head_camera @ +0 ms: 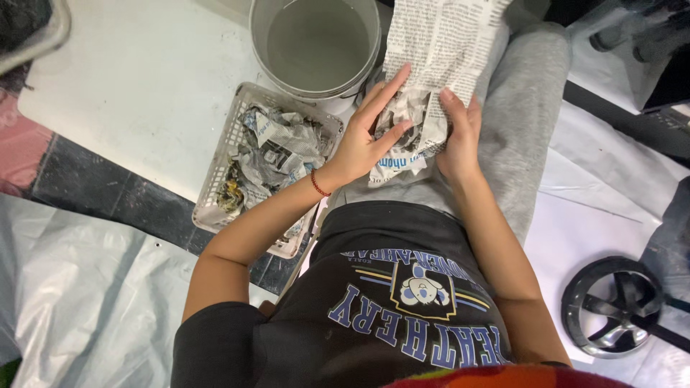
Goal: The person sits on the floor and wraps small items, including a mug and a glass, with newspaper. They fold the paper around each item, place the wrapped bundle on a shelf, and repeat the process with additional items.
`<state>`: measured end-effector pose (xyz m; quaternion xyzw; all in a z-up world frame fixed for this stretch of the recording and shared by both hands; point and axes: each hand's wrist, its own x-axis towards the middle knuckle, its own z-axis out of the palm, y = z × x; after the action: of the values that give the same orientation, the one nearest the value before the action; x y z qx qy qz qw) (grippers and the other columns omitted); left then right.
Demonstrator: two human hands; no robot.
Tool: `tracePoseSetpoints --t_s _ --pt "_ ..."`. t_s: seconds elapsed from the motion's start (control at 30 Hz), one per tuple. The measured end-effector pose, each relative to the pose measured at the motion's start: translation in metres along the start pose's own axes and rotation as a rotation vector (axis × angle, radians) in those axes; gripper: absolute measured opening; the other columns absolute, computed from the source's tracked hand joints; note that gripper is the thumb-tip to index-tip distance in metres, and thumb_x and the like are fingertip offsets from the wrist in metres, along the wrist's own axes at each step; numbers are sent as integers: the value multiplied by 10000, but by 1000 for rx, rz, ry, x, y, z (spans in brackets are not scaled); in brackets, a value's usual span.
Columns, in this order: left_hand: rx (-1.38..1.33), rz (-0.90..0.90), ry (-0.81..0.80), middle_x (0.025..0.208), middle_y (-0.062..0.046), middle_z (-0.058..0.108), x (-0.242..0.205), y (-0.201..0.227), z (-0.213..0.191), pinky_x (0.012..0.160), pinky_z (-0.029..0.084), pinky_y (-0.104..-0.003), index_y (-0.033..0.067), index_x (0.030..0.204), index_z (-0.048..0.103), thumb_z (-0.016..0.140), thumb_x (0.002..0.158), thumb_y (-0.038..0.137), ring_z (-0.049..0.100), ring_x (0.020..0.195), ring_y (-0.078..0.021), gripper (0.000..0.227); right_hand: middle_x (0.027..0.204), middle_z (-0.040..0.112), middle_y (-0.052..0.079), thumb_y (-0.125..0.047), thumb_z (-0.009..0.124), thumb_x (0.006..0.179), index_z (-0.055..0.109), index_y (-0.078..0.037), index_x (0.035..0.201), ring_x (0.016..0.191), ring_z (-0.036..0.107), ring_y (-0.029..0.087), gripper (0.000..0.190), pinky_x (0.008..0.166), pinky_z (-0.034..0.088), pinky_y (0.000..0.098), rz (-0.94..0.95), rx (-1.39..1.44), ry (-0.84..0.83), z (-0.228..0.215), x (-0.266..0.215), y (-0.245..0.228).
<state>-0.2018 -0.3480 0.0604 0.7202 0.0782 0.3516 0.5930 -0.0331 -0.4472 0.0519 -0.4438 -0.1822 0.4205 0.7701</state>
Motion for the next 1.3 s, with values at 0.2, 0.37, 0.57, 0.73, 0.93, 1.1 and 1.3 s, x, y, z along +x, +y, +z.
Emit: tracePoseSetpoints --t_s 0.2,0.37,0.57,0.73,0.93,1.1,1.3 --pt "-49 34 -53 1691 -138 268 15 -3 46 1332 243 -373 87 1687 181 716 1028 73 298 1577 -262 849 1215 682 158 -205 634 1072 577 60 1323 1039 696 209 370 906 591 347 114 23 -5 -29 3 1" --pt "6 23 -79 1721 -154 248 18 -19 91 1318 267 -375 78 1698 109 698 997 57 305 1575 -289 916 1191 700 170 -402 601 1063 605 91 1320 1013 707 218 556 857 588 353 151 -48 207 -70 0 4" --pt "87 -23 -41 1697 -203 171 11 -49 96 1316 217 -431 47 1660 116 780 911 84 202 1596 -345 1002 1557 414 212 -596 322 1050 362 54 1540 1426 422 305 815 1176 347 397 127 -477 125 -93 -3 24" --pt "113 -44 -117 1706 -142 312 4 -38 27 1340 235 -434 78 1669 236 650 914 -14 291 1615 -308 866 1734 28 258 -532 217 1162 165 119 1638 1619 21 425 808 1318 66 501 -261 -933 -363 -56 -6 59" --pt "84 -331 131 1669 -73 434 -65 -33 -127 618 540 -230 108 1643 315 428 1016 -24 619 676 -93 650 1689 191 217 -373 451 1131 482 -51 1527 1547 287 404 511 1274 233 478 -228 -1088 -692 8 -14 57" --pt "1056 -322 338 1103 -174 671 -222 -95 -263 906 550 -432 52 1253 655 477 1144 139 646 991 -298 226 1454 585 141 -245 636 1027 652 -47 1331 1376 498 345 363 1120 348 478 -369 -1375 -862 40 -21 43" --pt "173 -1103 360 842 -66 556 -355 -205 -293 626 446 -354 -82 1290 633 342 1136 233 480 662 -170 455 1363 678 97 -183 649 1048 668 -66 1307 1308 579 301 285 1100 384 435 -380 -1450 -803 58 -22 45"
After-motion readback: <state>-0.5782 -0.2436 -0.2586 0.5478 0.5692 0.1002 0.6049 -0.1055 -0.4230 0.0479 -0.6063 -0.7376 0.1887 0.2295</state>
